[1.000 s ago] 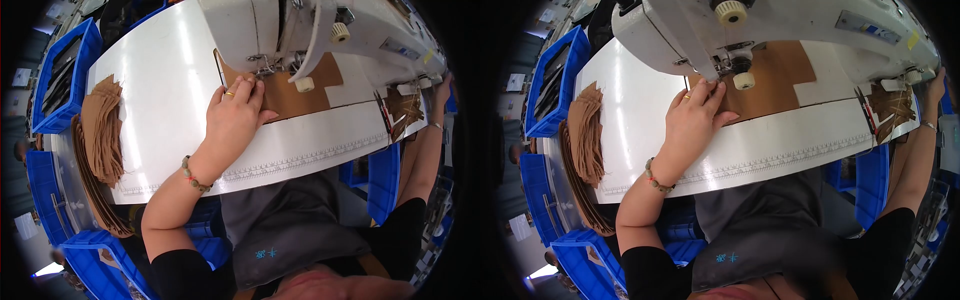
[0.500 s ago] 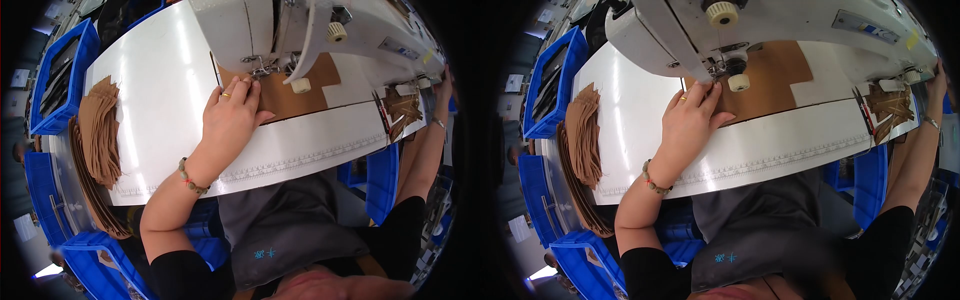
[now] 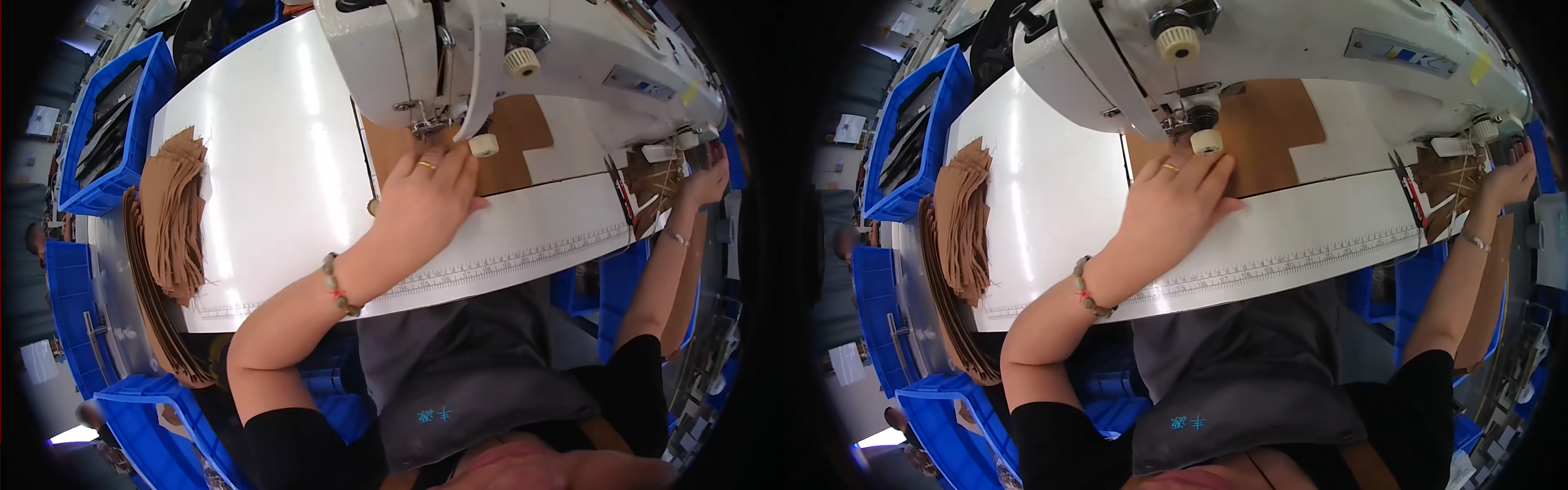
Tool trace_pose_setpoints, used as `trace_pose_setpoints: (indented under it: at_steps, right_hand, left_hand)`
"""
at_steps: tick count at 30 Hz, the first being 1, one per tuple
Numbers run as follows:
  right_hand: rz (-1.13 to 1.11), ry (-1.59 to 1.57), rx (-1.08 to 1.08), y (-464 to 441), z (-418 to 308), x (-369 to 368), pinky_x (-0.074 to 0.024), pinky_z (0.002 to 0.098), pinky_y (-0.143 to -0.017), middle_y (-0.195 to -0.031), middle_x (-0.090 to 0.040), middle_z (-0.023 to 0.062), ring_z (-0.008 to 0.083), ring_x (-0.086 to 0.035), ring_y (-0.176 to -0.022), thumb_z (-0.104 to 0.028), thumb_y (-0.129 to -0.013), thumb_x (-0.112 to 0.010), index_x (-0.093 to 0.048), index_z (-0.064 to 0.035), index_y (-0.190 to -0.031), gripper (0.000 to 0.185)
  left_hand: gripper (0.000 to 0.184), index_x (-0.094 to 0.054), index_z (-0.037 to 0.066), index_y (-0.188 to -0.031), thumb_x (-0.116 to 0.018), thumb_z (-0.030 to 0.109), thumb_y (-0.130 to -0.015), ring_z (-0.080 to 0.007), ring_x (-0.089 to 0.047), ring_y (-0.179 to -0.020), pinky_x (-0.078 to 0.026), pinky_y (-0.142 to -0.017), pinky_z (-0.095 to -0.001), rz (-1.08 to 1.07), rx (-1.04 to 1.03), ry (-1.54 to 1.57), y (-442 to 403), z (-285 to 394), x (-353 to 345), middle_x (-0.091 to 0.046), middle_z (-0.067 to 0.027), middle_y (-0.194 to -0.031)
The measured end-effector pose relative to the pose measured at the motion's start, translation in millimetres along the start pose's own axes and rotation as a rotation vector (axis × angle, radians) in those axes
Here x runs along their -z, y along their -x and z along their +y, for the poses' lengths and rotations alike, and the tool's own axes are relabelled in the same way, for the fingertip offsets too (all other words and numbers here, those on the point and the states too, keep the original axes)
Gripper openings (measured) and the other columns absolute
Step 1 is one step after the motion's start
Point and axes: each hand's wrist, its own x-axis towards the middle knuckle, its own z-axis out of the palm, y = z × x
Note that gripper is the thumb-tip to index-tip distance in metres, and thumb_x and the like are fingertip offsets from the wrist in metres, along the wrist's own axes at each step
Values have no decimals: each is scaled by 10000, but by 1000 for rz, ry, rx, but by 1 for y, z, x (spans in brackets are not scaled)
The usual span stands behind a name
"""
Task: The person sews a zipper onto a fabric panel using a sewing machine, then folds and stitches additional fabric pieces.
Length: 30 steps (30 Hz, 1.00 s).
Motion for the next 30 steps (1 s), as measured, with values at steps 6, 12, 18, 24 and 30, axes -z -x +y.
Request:
trace_pose_setpoints:
  at_steps: [6,12,18,24,30]
  right_hand:
    - [-480,49,841,86,-118,-23,-525,449,-1008,-1192,-730,181,346,-688,-1102,-65,-1057,-483,-705,88,-1091,272]
    - [-1153,-202,1017,154,-179,-62,-551,433,-818,-989,-725,114,336,-677,-894,-86,-833,-766,-722,-15,-942,138]
    - [-1437,-225,888,237,-177,-97,-527,414,-926,-1266,-677,102,305,-644,-1142,-311,-867,-778,-719,-82,-1139,361]
    - [-1604,-70,810,262,-182,-94,-395,514,-1133,-1377,-627,117,265,-553,-1337,-485,-864,-754,-687,-99,-1328,607]
    - [-1598,-8,824,259,-188,-97,-324,580,-1198,-1196,-694,101,311,-592,-1231,-535,-781,-768,-726,-116,-1272,646]
  left_hand:
    - [810,-638,-16,-1330,-722,610,-822,-351,-632,-1259,-512,-1026,-471,46,-20,127,-28,26,-21,-638,-189,-1389]
    - [747,-705,18,-1253,-738,618,-810,-336,-669,-1232,-540,-1022,-431,-174,-87,304,30,20,32,-704,-155,-1308]
    - [517,-786,86,-1118,-830,479,-785,-291,-691,-1213,-561,-1005,-404,-199,-41,314,54,-11,53,-759,-97,-1217]
    - [549,-768,64,-1133,-860,444,-748,-295,-709,-1139,-565,-953,-404,-146,10,283,38,-22,46,-762,-99,-1158]
    - [865,-670,-58,-1268,-863,532,-665,-350,-636,-1242,-517,-1032,-430,-121,119,121,25,-25,27,-686,-196,-1294]
